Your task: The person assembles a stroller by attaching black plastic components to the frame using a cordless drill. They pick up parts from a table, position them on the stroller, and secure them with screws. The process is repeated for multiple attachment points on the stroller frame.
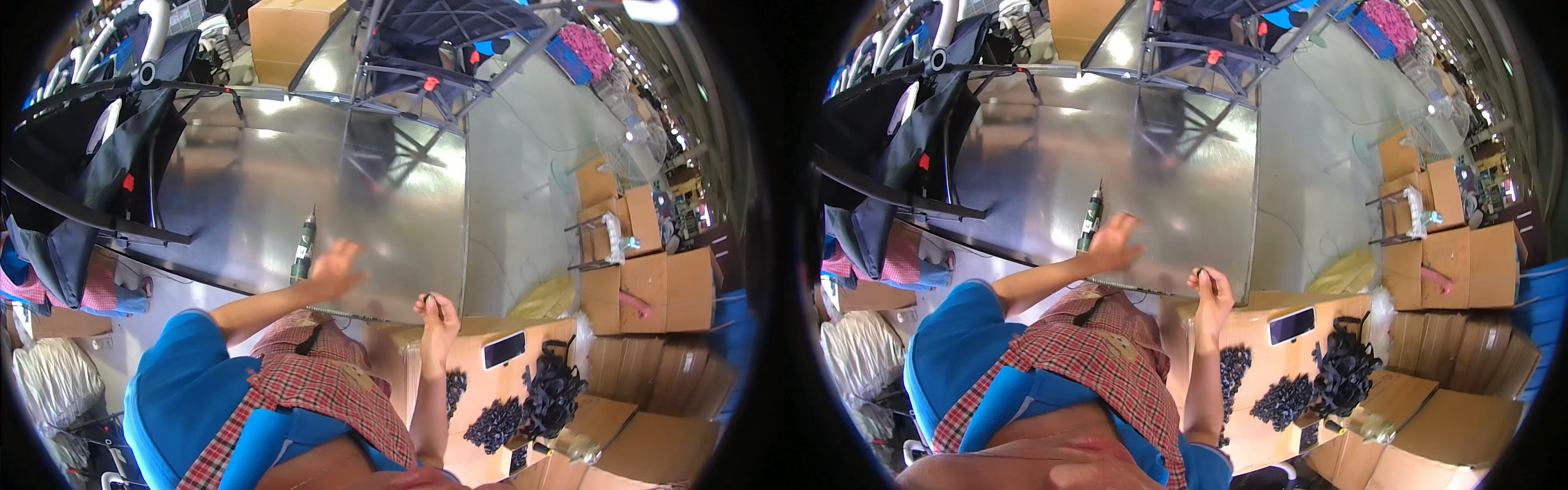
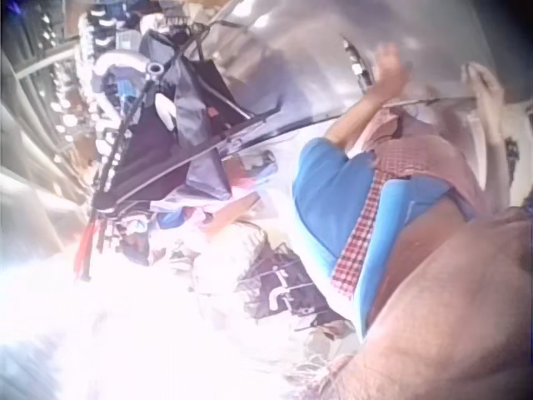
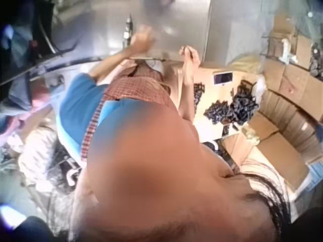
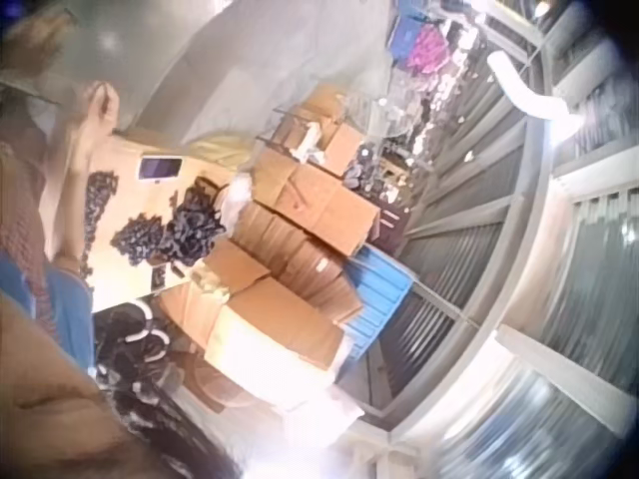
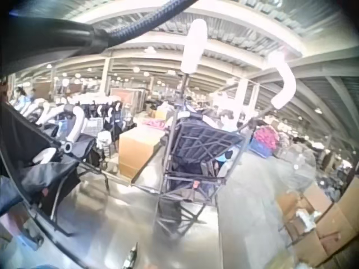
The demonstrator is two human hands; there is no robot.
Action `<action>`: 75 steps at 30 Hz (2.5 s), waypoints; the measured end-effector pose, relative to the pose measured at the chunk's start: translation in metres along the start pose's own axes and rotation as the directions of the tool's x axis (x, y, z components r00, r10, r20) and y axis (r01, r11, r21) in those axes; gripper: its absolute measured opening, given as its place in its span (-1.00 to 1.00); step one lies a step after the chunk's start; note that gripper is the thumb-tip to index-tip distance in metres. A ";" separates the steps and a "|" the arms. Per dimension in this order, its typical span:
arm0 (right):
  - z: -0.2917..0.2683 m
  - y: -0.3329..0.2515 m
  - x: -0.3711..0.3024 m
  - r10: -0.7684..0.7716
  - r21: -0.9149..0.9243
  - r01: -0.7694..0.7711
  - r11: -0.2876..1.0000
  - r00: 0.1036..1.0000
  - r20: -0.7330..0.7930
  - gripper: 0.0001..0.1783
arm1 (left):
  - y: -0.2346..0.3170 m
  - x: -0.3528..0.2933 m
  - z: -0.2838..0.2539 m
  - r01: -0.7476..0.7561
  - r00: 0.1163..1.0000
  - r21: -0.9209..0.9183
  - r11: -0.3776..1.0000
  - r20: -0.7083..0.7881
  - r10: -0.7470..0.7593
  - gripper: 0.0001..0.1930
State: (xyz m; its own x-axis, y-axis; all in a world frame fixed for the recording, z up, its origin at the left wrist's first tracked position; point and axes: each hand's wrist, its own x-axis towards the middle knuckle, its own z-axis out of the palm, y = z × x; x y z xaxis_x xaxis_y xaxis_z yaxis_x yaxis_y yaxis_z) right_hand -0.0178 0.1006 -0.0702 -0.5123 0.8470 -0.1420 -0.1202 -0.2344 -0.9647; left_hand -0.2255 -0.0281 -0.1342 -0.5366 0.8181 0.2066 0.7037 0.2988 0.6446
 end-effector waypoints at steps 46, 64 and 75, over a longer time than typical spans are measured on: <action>0.133 -0.005 0.008 -0.185 0.229 0.085 0.970 0.867 0.463 -0.89 | -0.150 -0.177 -0.147 0.718 0.582 -0.692 0.077 0.537 -0.611 -0.65; 0.140 -0.069 -0.057 -0.270 -0.194 0.435 0.879 0.791 0.549 -0.83 | 0.082 -0.170 -0.222 0.432 0.900 -0.900 -0.046 0.429 0.073 0.06; 0.137 -0.069 -0.036 -0.414 -0.017 0.530 0.848 0.681 0.604 -0.76 | 0.115 -0.169 -0.200 0.405 0.913 -0.903 0.139 0.406 -0.023 0.11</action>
State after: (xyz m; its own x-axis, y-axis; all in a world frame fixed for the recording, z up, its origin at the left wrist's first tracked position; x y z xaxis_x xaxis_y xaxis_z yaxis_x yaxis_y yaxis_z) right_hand -0.1079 0.0209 0.0322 -0.8129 0.3857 0.4364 -0.3589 0.2583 -0.8969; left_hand -0.1467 -0.2303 0.0520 -0.3168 0.9402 -0.1250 -0.5403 -0.0706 0.8385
